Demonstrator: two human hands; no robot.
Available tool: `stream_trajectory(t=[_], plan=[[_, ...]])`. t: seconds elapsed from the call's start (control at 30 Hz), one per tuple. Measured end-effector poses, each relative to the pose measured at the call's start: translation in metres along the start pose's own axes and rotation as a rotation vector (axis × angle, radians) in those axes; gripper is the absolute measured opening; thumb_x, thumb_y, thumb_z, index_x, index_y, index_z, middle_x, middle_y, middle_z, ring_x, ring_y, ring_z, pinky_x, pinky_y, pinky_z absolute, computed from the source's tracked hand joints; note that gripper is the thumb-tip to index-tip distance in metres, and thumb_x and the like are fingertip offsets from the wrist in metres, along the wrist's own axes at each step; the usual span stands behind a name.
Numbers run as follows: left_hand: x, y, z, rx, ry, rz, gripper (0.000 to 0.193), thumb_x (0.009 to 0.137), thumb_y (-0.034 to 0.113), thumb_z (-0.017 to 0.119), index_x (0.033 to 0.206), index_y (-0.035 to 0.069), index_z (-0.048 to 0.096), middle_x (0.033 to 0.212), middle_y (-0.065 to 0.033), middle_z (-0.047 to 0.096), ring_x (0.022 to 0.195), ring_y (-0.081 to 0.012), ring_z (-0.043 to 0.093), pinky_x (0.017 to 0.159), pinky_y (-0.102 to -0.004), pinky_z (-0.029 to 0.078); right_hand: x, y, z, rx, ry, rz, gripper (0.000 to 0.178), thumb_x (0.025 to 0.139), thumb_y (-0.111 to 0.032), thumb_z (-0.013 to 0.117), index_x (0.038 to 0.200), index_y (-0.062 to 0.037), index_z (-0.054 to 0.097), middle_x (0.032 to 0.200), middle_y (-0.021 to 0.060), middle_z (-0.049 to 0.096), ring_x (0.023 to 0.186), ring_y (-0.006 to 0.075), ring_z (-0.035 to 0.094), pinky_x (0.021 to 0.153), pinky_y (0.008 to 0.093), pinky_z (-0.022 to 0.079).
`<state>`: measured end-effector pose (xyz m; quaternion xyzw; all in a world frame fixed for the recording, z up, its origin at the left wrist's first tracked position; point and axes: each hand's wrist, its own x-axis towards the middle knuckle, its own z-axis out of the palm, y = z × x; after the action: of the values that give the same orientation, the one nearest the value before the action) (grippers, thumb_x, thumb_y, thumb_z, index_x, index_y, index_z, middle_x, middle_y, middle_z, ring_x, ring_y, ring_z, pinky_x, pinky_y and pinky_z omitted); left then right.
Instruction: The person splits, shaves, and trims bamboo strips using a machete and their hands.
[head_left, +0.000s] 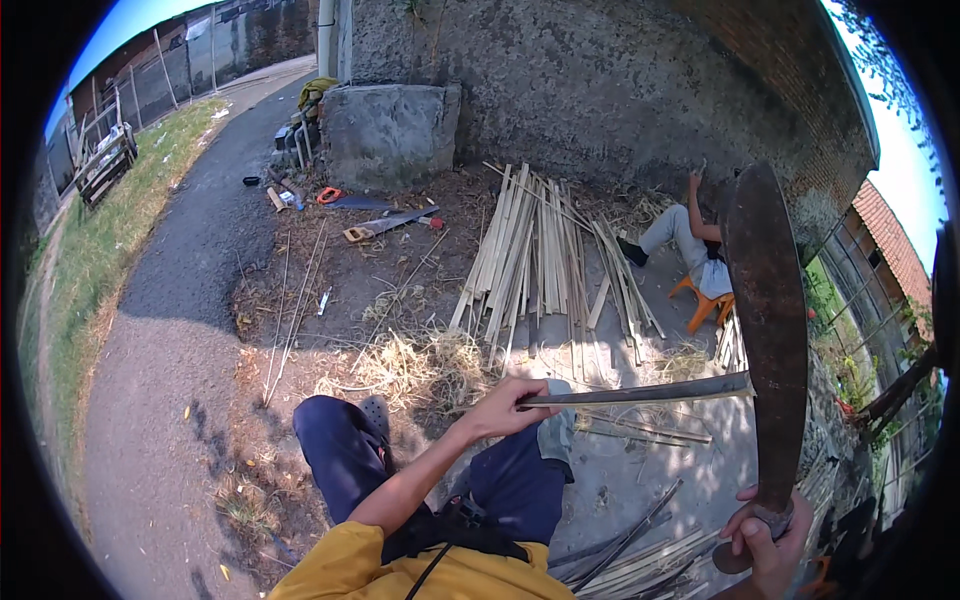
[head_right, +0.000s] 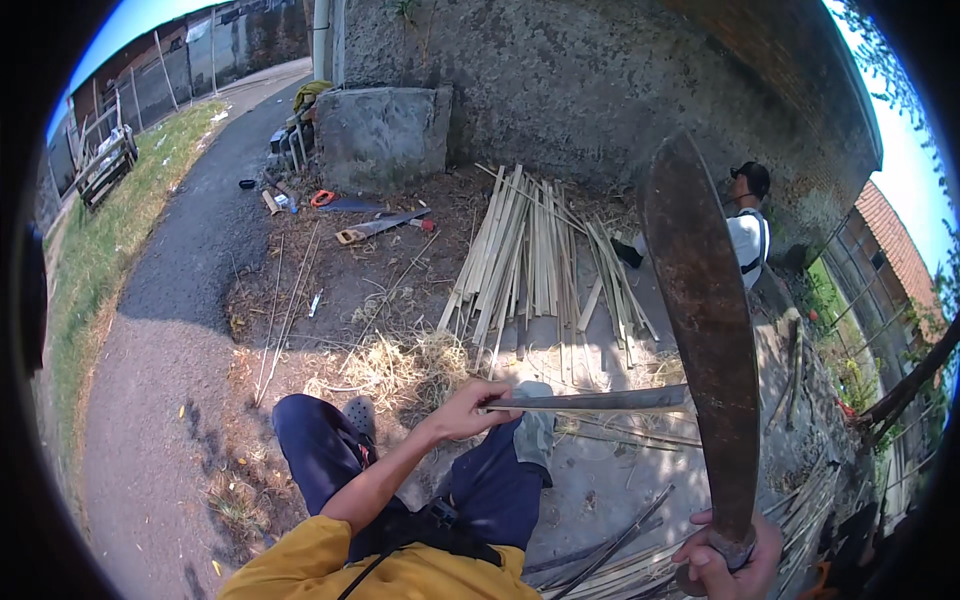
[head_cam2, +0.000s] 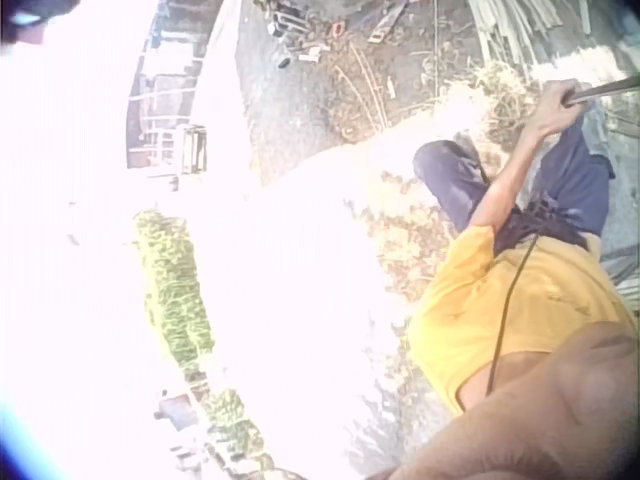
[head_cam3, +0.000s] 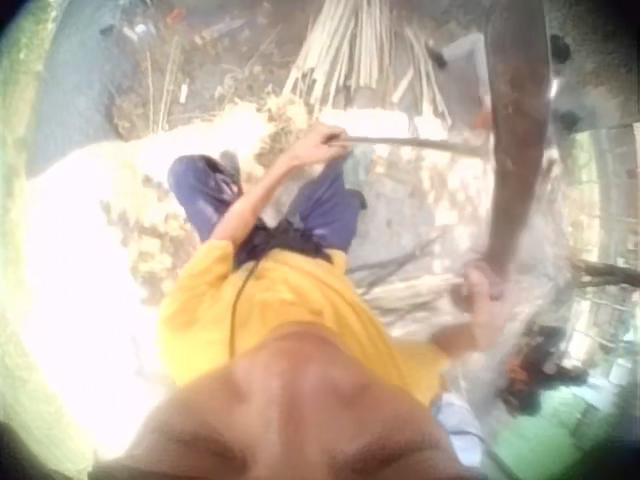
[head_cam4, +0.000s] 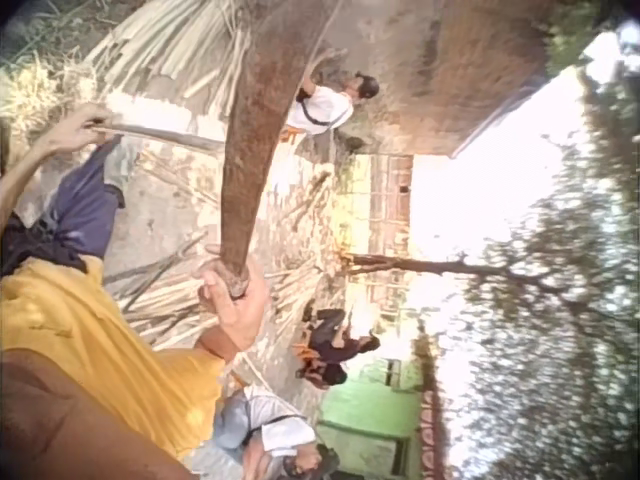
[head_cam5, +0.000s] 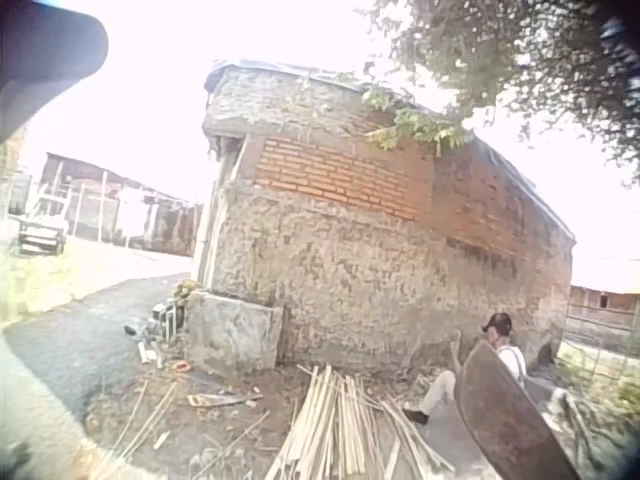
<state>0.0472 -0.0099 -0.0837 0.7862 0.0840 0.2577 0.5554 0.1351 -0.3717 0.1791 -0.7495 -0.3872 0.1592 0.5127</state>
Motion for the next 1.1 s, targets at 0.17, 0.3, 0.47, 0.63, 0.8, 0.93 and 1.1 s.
stream_trajectory(t=[0.17,0.3,0.47,0.63,0.8,0.93,1.1], plan=[[0.005,-0.01,0.029,0.05,0.0,0.055,0.028,0.089,0.024,0.074,0.08,0.0,0.063,0.059,-0.009,0.044,0.057,-0.014,0.042,0.056,-0.0344,0.035,-0.032,-0.003,-0.042,-0.083,0.033,0.186,0.055,0.089,-0.032,0.077,0.132,-0.0014,0.057,0.081,0.0039,0.062,0.061,0.0094,0.053,0.053,0.0244,0.043],[0.006,-0.007,0.045,0.142,0.145,0.104,0.025,0.088,0.029,0.073,0.085,0.004,0.076,0.063,-0.0152,0.061,0.056,-0.0301,0.056,0.057,-0.0406,0.042,-0.05,-0.013,-0.025,-0.417,0.286,0.164,0.065,0.091,-0.036,0.074,0.14,-0.0001,0.054,0.087,0.0047,0.064,0.064,0.0116,0.056,0.056,0.0261,0.045],[0.041,0.016,0.025,0.233,0.308,0.234,0.031,0.089,0.032,0.072,0.072,0.007,0.075,0.054,-0.0175,0.055,0.049,-0.0384,0.05,0.05,-0.045,0.039,-0.054,-0.025,-0.032,-0.369,0.189,0.304,0.076,0.087,-0.052,0.074,0.139,0.001,0.055,0.104,0.0151,0.07,0.087,0.0226,0.066,0.079,0.0364,0.051],[0.08,0.033,-0.045,0.316,0.434,0.401,0.04,0.097,0.037,0.066,0.073,0.007,0.077,0.046,-0.0123,0.048,0.04,-0.0263,0.037,0.045,-0.0399,0.03,-0.036,-0.018,-0.021,-0.398,0.251,0.237,0.078,0.087,-0.061,0.071,0.132,0.0017,0.06,0.108,0.0191,0.07,0.094,0.0223,0.067,0.087,0.0408,0.05],[0.082,-0.02,-0.078,0.277,0.412,0.222,0.047,0.097,0.042,0.066,0.068,0.006,0.076,0.043,-0.0075,0.047,0.04,-0.0177,0.037,0.045,-0.0371,0.03,0.003,0.026,0.045,-0.187,0.168,0.193,0.052,0.092,-0.044,0.066,0.118,0.0016,0.059,0.086,0.0123,0.061,0.074,0.0152,0.057,0.07,0.0343,0.044],[0.042,-0.125,-0.08,0.249,0.328,-0.037,0.054,0.099,0.045,0.065,0.064,0.005,0.075,0.043,-0.0025,0.048,0.042,-0.0115,0.039,0.046,-0.036,0.032,0.05,0.057,0.12,-0.213,0.0,0.034,0.017,0.103,-0.015,0.057,0.11,-0.0002,0.054,0.063,0.0007,0.047,0.049,0.0076,0.045,0.047,0.0243,0.037],[0.078,-0.08,-0.086,0.196,0.424,0.074,0.053,0.101,0.045,0.062,0.067,0.007,0.078,0.042,-0.0044,0.048,0.04,-0.0144,0.037,0.046,-0.0369,0.03,0.061,0.057,0.108,0.005,0.177,-0.07,0.024,0.103,-0.022,0.06,0.112,-0.0012,0.052,0.069,0.0029,0.048,0.052,0.0082,0.044,0.045,0.0236,0.037]])
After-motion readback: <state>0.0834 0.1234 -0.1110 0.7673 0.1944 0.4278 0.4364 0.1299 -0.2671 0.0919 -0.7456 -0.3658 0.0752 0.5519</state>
